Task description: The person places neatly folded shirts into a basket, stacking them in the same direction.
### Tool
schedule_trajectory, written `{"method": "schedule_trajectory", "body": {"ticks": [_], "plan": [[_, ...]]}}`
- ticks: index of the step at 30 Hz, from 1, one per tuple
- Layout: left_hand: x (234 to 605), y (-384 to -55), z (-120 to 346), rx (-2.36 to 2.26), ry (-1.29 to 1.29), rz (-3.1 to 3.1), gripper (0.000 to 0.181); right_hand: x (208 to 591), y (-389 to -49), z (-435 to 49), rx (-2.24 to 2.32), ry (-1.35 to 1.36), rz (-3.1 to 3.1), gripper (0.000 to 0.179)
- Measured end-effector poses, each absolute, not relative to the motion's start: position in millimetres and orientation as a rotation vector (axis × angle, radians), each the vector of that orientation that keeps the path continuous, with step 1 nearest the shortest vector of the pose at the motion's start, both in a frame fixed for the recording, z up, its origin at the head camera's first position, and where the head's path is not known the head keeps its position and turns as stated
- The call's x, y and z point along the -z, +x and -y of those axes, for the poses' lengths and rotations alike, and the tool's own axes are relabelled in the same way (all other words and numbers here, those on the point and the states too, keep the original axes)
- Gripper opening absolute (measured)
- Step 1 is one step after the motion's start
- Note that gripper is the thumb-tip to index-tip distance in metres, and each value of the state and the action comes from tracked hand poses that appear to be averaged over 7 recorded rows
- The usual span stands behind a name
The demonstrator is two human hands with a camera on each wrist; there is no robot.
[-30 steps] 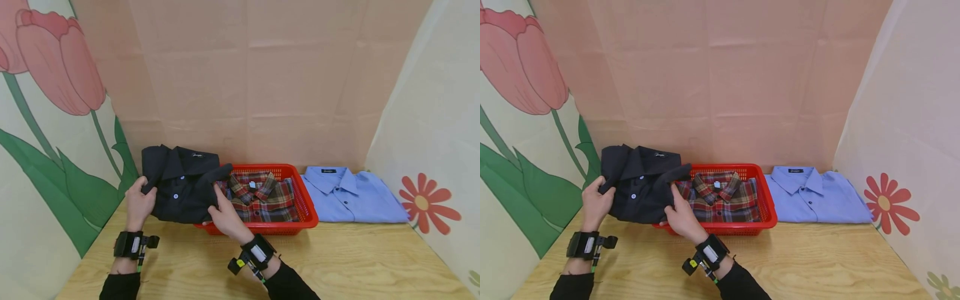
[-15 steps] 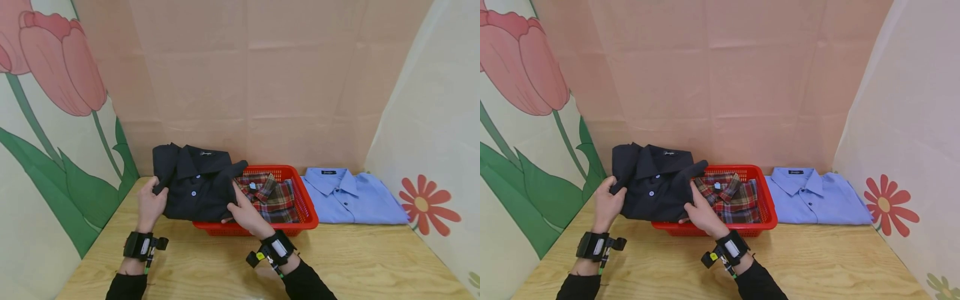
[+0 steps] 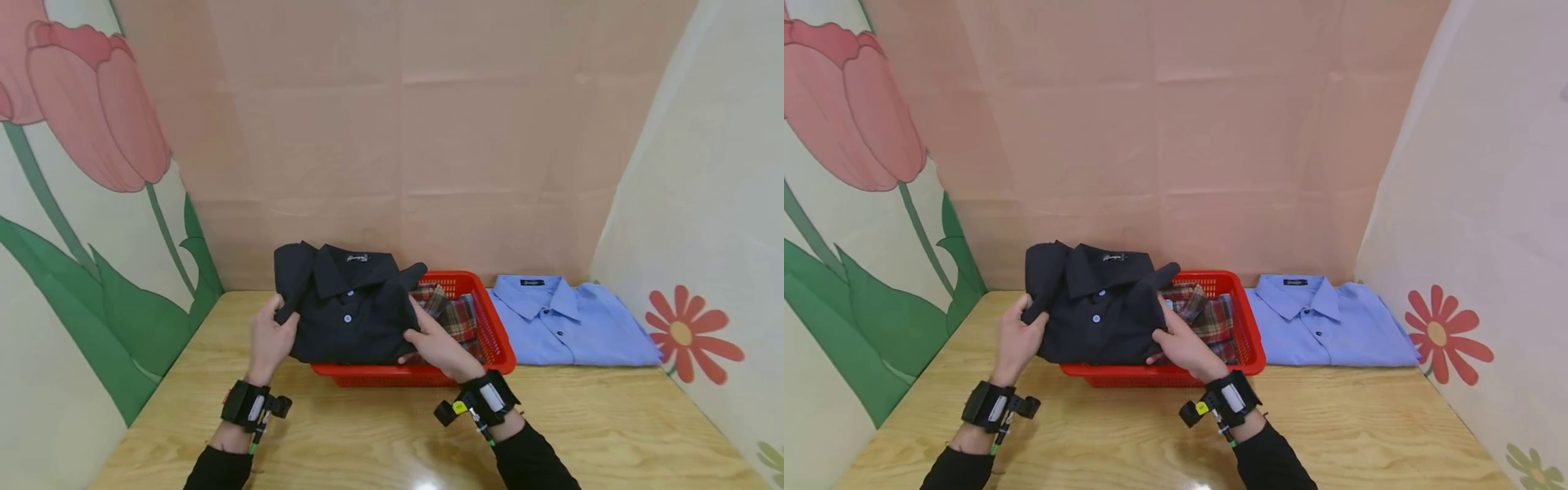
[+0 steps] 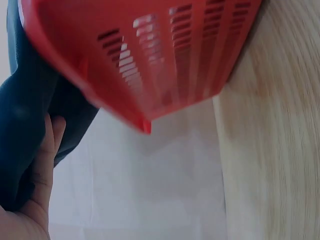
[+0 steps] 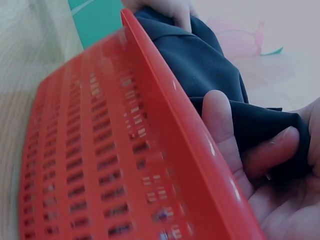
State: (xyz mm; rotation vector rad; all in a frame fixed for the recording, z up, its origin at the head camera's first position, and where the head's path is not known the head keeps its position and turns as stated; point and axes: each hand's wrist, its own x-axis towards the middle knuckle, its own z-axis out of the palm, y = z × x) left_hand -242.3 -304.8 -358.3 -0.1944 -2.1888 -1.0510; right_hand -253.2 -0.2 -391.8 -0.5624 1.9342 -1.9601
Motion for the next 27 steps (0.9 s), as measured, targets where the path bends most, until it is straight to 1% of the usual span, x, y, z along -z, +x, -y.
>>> {"method": "schedule_trajectory", "body": {"ticks": [13,19,27], "plan": [[365.3,-245.8,283.7,1.128,-0.17,2.151,0.023,393.5,-262.0,-24.6,1.932,-0.507,-2.057,0.071],[366.8,-253.0,273.9,1.187,-0.133,2.161,0.022,396.3,-270.2,-34.1,1.945,-0.463,-2.083,0.07],[368.8,-260.5,254.7,1.253,-0.116,2.257,0.018,394.2,-277.8,-56.5,1.926,-0.378,-2.092,0.071]]}}
